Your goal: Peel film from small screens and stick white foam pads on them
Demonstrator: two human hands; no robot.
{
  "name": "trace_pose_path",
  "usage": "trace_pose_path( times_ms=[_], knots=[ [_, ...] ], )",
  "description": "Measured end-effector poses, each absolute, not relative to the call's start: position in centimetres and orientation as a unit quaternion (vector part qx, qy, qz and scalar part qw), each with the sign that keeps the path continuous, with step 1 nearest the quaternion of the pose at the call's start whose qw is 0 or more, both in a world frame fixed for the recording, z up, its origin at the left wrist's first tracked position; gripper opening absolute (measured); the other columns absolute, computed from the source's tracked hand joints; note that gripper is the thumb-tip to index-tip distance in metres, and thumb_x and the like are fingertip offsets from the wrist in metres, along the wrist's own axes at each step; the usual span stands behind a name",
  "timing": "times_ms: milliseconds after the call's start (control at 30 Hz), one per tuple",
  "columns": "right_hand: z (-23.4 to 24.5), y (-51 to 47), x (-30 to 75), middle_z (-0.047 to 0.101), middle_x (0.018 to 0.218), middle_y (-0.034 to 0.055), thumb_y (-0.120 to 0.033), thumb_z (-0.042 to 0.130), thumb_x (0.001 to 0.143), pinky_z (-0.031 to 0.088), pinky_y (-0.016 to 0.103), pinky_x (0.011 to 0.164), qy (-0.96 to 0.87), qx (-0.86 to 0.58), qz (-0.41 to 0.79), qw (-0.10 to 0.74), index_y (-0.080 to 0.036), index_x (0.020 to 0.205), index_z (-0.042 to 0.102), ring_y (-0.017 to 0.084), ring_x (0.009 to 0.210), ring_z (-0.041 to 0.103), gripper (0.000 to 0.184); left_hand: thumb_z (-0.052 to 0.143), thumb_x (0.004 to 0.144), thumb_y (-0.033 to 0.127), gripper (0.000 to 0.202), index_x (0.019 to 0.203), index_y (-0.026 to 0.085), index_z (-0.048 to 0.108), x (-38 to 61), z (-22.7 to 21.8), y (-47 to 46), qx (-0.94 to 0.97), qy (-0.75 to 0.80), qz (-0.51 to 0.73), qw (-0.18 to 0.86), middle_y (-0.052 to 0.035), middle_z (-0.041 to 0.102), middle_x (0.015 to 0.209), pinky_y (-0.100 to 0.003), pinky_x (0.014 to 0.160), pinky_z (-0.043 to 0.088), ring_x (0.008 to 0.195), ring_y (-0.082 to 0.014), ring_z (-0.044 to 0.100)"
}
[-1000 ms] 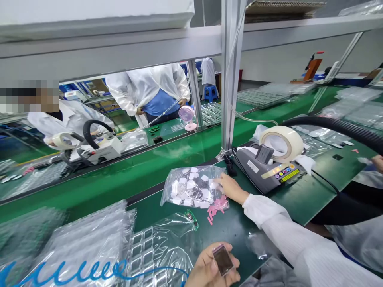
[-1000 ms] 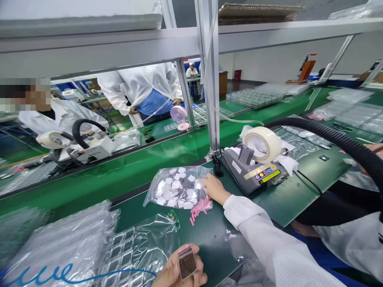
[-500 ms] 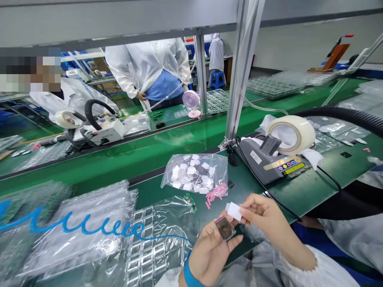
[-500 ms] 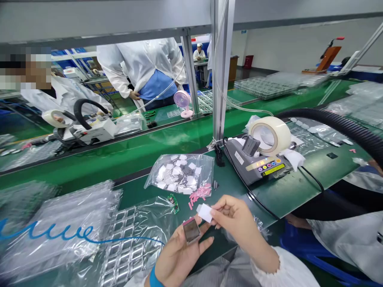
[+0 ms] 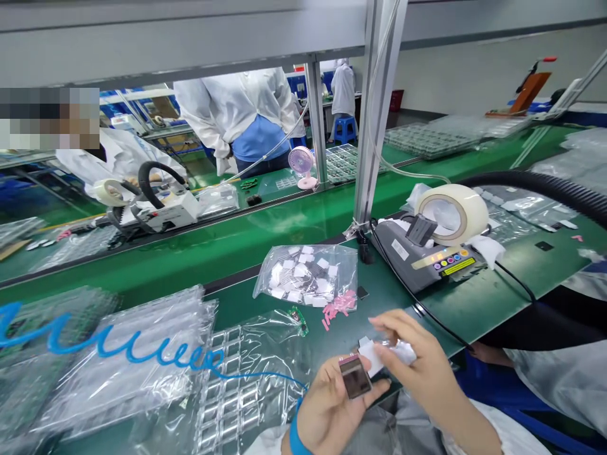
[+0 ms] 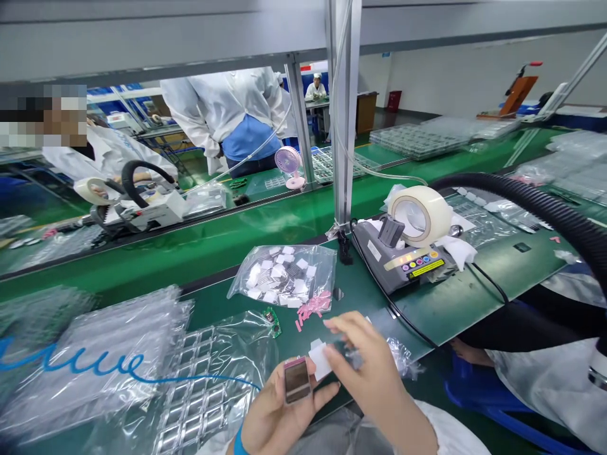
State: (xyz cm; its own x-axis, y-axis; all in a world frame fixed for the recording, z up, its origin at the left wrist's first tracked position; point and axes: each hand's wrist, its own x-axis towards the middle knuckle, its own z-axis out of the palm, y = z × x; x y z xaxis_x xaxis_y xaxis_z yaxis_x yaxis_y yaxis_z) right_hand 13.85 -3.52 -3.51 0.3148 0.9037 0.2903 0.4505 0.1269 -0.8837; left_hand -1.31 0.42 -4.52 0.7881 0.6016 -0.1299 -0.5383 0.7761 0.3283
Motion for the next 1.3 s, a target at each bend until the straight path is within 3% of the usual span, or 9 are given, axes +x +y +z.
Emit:
trace_pose_path(
  times_ms=[100,200,367,633,900,1000,1100,1200,1300],
  knots=[
    [-4.0,-3.3,14.0,0.069,0.099,0.0033,-0.023,0.053,0.085,0.053,0.025,0.076,-0.634,-0.596,0.161,0.465,-0.027,0.106,0.065,0.017,0.089,0.065,0.025,0.078,0.062,0.026,0.021,0.081,0.017,0.073,-1.2,-4.4,0.5,0.142,0.12,0.29,0.939,-0.0028,0.072,0.088,-0.033,0.086,0.046,0.087,-0.0156,0.062],
    [-5.6,-3.3,14.1,0.071,0.099,0.0016,-0.02,0.054,0.084,0.056,0.025,0.073,-0.677,-0.579,0.082,0.447,-0.031,0.115,0.061,0.019,0.086,0.068,0.033,0.08,0.058,0.03,0.03,0.081,0.013,0.073,-1.1,-4.7,0.7,0.159,0.145,0.266,0.94,-0.0051,0.071,0.084,-0.03,0.084,0.045,0.084,-0.0149,0.062],
    [-7.9,-3.7,14.5,0.067,0.109,0.0003,-0.016,0.054,0.08,0.057,0.029,0.073,-0.72,-0.541,0.032,0.433,-0.035,0.129,0.049,0.022,0.088,0.068,0.053,0.08,0.057,0.037,0.038,0.086,0.012,0.073,-0.6,-5.8,1.1,0.184,0.156,0.276,0.931,-0.0097,0.07,0.087,-0.039,0.094,0.038,0.091,-0.0207,0.061],
    [-6.8,-3.9,13.8,0.068,0.098,0.0063,-0.025,0.054,0.082,0.055,0.03,0.069,-0.644,-0.609,0.011,0.463,-0.028,0.082,0.066,0.023,0.084,0.066,0.012,0.078,0.061,0.032,0.025,0.08,0.017,0.073,-0.6,-5.8,0.5,0.136,0.169,0.277,0.936,-0.0079,0.071,0.093,-0.035,0.088,0.041,0.094,-0.021,0.061],
    [-10.7,-6.6,18.2,0.062,0.081,0.0048,-0.03,0.048,0.085,0.052,0.024,0.063,-0.602,-0.665,0.109,0.428,-0.025,0.072,0.058,0.019,0.074,0.063,0.017,0.074,0.066,0.033,0.028,0.091,0.018,0.072,-1.1,-5.7,1.9,0.123,0.168,0.27,0.94,-0.0079,0.067,0.112,-0.033,0.091,0.039,0.107,-0.0206,0.055],
    [-13.7,-6.4,20.2,0.059,0.069,0.0054,-0.034,0.053,0.077,0.049,0.031,0.054,-0.612,-0.704,0.075,0.351,-0.025,0.06,0.06,0.021,0.06,0.058,0.02,0.074,0.066,0.036,0.03,0.09,0.018,0.072,-1.1,-5.5,2.1,0.115,0.173,0.276,0.938,-0.0077,0.065,0.115,-0.033,0.09,0.039,0.109,-0.0208,0.054],
    [-13.9,-6.3,20.1,0.059,0.079,0.0109,-0.037,0.057,0.072,0.048,0.042,0.062,-0.558,-0.756,0.038,0.342,-0.023,0.07,0.064,0.027,0.07,0.056,0.016,0.076,0.064,0.035,0.03,0.087,0.017,0.072,-0.9,-4.9,1.7,0.123,0.162,0.263,0.943,-0.0084,0.064,0.117,-0.033,0.088,0.041,0.107,-0.0219,0.055],
    [-11.1,-6.0,18.6,0.059,0.097,0.0099,-0.042,0.051,0.082,0.048,0.038,0.081,-0.551,-0.723,0.13,0.396,-0.023,0.088,0.063,0.024,0.092,0.057,0.023,0.075,0.065,0.035,0.031,0.088,0.015,0.072,-0.6,-4.3,1.3,0.138,0.137,0.231,0.953,-0.0092,0.063,0.12,-0.033,0.088,0.042,0.109,-0.0228,0.055],
    [-7.8,-5.1,16.8,0.061,0.107,0.0084,-0.049,0.048,0.085,0.048,0.033,0.086,-0.483,-0.577,0.379,0.539,-0.024,0.099,0.064,0.021,0.099,0.058,0.032,0.073,0.068,0.033,0.029,0.091,0.016,0.071,-0.4,-3.9,1.1,0.137,0.118,0.211,0.961,-0.0091,0.068,0.111,-0.033,0.088,0.042,0.109,-0.0224,0.056]
  ],
)
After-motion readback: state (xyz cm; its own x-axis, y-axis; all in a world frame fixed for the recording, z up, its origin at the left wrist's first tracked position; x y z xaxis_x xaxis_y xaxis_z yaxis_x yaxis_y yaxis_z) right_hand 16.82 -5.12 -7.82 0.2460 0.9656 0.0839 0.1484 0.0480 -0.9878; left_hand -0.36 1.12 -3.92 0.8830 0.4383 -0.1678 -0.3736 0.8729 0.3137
